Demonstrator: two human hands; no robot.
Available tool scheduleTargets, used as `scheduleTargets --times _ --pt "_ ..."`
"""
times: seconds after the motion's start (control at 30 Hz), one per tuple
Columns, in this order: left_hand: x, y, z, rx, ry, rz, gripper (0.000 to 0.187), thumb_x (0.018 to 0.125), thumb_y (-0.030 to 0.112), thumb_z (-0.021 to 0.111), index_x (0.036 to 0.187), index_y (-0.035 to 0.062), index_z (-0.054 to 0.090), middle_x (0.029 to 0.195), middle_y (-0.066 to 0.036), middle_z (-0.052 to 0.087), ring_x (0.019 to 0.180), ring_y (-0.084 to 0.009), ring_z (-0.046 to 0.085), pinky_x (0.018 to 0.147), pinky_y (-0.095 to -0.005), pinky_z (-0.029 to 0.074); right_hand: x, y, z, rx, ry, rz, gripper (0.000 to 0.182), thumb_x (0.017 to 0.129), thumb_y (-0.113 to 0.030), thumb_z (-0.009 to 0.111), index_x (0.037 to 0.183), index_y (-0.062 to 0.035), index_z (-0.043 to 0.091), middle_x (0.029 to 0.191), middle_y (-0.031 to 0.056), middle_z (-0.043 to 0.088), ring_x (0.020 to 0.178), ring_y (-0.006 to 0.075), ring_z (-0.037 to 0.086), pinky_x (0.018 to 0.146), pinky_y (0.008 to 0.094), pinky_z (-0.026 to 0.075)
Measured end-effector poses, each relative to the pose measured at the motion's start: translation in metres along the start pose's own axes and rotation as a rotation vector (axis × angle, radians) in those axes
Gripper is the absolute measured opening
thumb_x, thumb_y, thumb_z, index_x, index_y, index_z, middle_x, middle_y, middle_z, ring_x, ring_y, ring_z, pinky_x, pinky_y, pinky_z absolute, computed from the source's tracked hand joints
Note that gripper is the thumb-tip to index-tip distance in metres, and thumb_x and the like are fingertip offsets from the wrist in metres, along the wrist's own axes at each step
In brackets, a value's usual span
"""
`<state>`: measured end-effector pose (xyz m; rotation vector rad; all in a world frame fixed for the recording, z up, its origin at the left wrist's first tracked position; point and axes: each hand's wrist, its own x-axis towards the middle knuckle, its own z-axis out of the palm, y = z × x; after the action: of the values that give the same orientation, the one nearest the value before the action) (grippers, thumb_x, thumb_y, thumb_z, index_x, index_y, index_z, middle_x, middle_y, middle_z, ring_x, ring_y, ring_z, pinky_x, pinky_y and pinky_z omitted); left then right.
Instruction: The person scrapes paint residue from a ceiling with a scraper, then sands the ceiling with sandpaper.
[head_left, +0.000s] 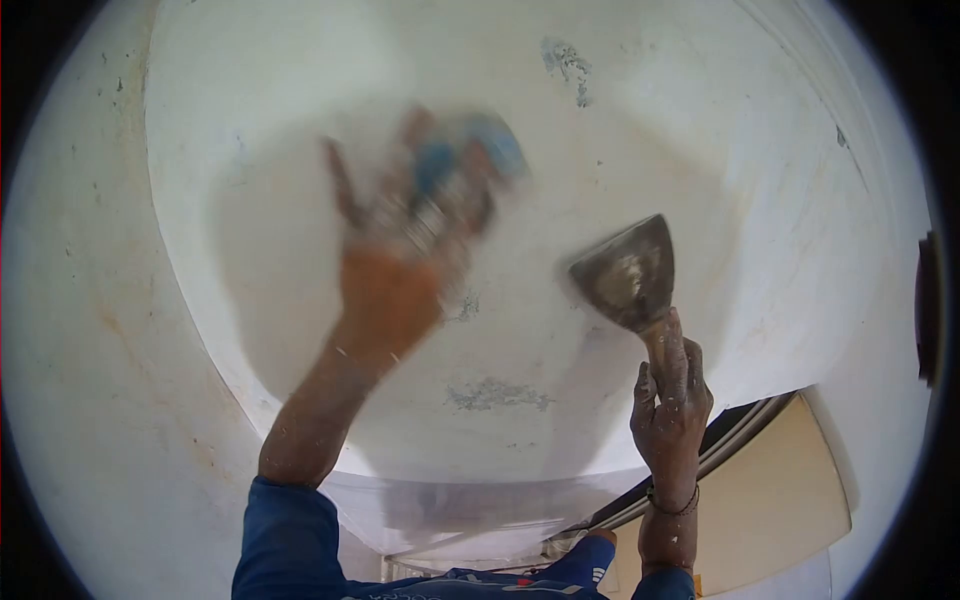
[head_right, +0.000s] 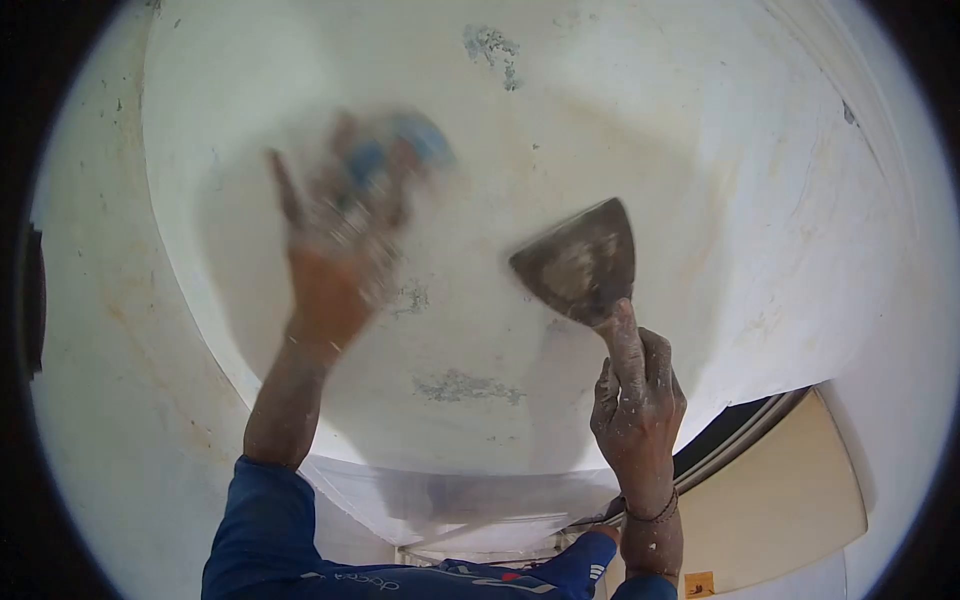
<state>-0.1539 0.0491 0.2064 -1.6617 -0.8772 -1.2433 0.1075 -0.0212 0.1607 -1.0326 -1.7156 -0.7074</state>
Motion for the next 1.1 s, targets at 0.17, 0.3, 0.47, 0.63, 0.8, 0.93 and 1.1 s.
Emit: scheduleTargets --times 0.17,0.3,0.47,0.63,0.8,0.93,1.1 --pt "-0.009 0.005 -0.009 0.027 -0.080 0.074 0.034 0.084 0.015 0.054 0.118 0.0159 0.058 0.129 -0.001 0.051 0.130 -0.0306 0.034 0.103 -0.0685 0.006 0.004 -0.013 -0.001 -0.168 -0.156 0.099 0.065 0.065 0.010 0.055 0.127 -0.0102 0.047 0.095 0.0129 0.050 0.076 0.0256 0.061 0.057 0.0324 0.053" --pt "0.005 -0.016 -0.018 0.104 0.082 -0.062 0.028 0.087 0.013 0.053 0.114 0.0151 0.061 0.125 0.002 0.055 0.129 -0.0287 0.036 0.108 -0.0582 0.012 0.027 -0.034 0.007 -0.203 -0.295 0.046 0.081 0.064 0.010 0.055 0.137 -0.0191 0.037 0.088 0.0096 0.046 0.067 0.0204 0.058 0.055 0.0315 0.054" --pt "-0.017 -0.019 -0.007 -0.004 0.175 -0.176 0.033 0.082 0.012 0.057 0.114 0.0148 0.061 0.127 0.006 0.053 0.130 -0.0332 0.033 0.108 -0.0582 0.015 0.052 -0.057 0.012 -0.443 -0.330 -0.032 0.072 0.075 0.004 0.054 0.139 -0.0210 0.033 0.084 0.0102 0.046 0.053 0.0166 0.055 0.044 0.0288 0.051" --pt "-0.041 -0.021 -0.012 -0.029 0.170 -0.250 0.034 0.082 0.011 0.056 0.116 0.0124 0.060 0.128 0.003 0.053 0.131 -0.0352 0.031 0.108 -0.0577 0.015 0.059 -0.082 0.003 -0.657 -0.396 0.019 0.073 0.077 0.001 0.056 0.140 -0.0226 0.030 0.083 0.0118 0.047 0.062 0.0241 0.058 0.052 0.0349 0.051" --pt "-0.047 -0.006 -0.012 -0.050 0.144 -0.313 0.030 0.086 0.015 0.051 0.115 0.0112 0.061 0.128 0.002 0.053 0.131 -0.0370 0.030 0.107 -0.0595 0.011 0.058 -0.085 0.006 -0.658 -0.378 0.028 0.072 0.077 0.001 0.056 0.140 -0.0226 0.030 0.084 0.0121 0.048 0.063 0.0245 0.059 0.053 0.0351 0.052" --pt "-0.041 0.006 -0.009 -0.092 0.143 -0.302 0.029 0.087 0.014 0.050 0.115 0.0104 0.061 0.130 0.002 0.051 0.131 -0.0375 0.030 0.107 -0.0610 0.010 0.057 -0.083 0.011 -0.628 -0.364 0.037 0.073 0.076 0.000 0.056 0.141 -0.0214 0.029 0.084 0.0123 0.049 0.060 0.0219 0.058 0.048 0.0323 0.051" --pt "-0.036 0.014 -0.004 -0.070 0.149 -0.261 0.031 0.090 0.018 0.048 0.120 0.0138 0.056 0.129 -0.001 0.052 0.131 -0.0349 0.031 0.106 -0.0599 0.012 0.052 -0.081 0.019 -0.622 -0.298 -0.003 0.074 0.076 -0.001 0.057 0.142 -0.0196 0.028 0.080 0.0120 0.049 0.055 0.0186 0.058 0.042 0.0288 0.052"
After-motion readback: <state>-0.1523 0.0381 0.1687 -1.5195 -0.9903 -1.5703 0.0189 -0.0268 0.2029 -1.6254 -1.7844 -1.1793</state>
